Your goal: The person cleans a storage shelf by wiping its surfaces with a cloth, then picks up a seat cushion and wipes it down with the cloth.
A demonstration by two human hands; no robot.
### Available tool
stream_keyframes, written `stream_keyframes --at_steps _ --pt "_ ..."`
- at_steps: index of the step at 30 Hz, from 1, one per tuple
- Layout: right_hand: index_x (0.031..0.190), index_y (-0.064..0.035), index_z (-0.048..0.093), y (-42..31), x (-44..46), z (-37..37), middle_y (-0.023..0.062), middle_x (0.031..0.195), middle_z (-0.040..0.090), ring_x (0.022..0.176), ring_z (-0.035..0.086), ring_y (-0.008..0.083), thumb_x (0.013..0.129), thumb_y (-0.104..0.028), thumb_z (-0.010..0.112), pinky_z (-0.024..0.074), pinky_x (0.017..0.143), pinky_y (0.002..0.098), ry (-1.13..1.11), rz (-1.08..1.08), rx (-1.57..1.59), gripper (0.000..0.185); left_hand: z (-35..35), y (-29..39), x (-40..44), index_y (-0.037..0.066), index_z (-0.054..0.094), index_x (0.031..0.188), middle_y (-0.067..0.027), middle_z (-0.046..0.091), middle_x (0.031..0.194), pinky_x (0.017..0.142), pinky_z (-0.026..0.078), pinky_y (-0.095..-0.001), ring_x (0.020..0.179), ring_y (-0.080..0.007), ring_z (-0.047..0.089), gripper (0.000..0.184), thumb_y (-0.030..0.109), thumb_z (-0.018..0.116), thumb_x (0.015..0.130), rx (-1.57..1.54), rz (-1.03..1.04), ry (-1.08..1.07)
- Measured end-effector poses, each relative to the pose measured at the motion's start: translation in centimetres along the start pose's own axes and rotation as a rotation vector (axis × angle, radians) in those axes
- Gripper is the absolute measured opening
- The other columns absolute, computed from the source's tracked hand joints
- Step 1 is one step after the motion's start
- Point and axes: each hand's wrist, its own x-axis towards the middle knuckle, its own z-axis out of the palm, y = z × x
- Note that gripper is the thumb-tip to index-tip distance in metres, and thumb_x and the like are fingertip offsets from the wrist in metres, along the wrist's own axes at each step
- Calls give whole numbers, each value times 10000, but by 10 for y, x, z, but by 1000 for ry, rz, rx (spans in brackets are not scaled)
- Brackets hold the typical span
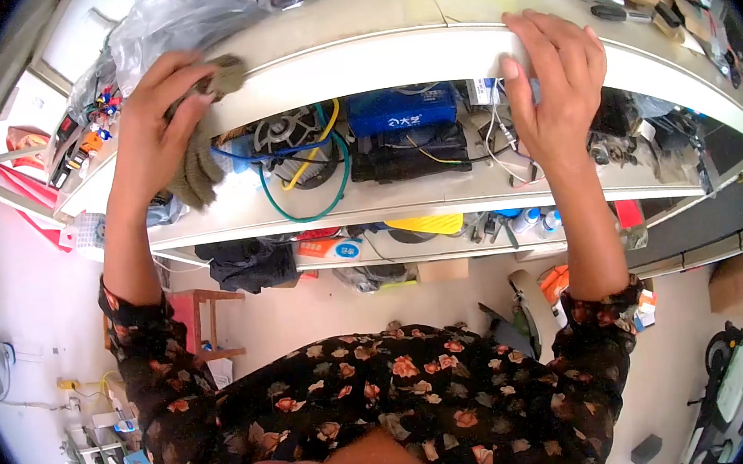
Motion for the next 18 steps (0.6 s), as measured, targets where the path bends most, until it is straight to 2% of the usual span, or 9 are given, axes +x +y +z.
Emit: stream_keyframes --at_steps 2,3,6,9,12,15,18 --pt "1153 -119 710 -4 -3 12 53 1137 667 1093 597 230 924 -249 615 342 1057 444 90 1 -25 280 8 9 22 0 653 1156 -151 625 1138 882 486 -343 997 -312 620 281 18 626 877 6 117 -32" --pt "1103 -141 728 0 -4 22 30 1100 666 1044 593 199 944 -321 573 324 1051 417 156 -18 -51 286 14 15 34 -1 653 1155 -150 624 1126 877 486 -346 984 -311 618 280 17 625 877 12 170 -48" --pt "1071 -159 740 -3 -3 31 13 1089 667 1013 587 183 959 -355 537 338 1034 413 205 -26 -114 303 15 43 77 40 696 1144 -153 635 1024 826 497 -420 982 -321 636 261 81 592 908 -92 130 -235" --pt "1060 -178 742 -3 -4 29 -2 1065 663 966 580 178 962 -370 516 358 997 409 221 -38 -155 313 21 41 83 24 687 1096 -146 580 921 742 477 -422 867 -295 614 226 90 595 901 -146 250 -174" --pt "1059 -184 738 4 -4 30 -4 1050 659 951 579 179 960 -371 515 370 973 405 237 -57 -150 308 -4 18 60 -3 658 1153 -141 609 1088 856 479 -332 951 -287 608 290 -13 616 867 -48 222 -247" --pt "1048 -190 733 -3 -3 29 -2 1040 657 940 580 179 961 -376 507 374 956 398 224 -41 -169 306 -29 2 36 -2 668 1146 -126 590 1073 836 467 -315 933 -259 595 313 -52 614 841 -57 67 -339" --pt "1023 -197 728 -4 1 36 -5 1028 656 918 584 177 969 -392 474 367 944 391 260 -48 -199 325 -26 2 43 -1 679 1139 -112 581 1083 821 457 -305 922 -240 582 333 -77 622 819 -103 71 -341"
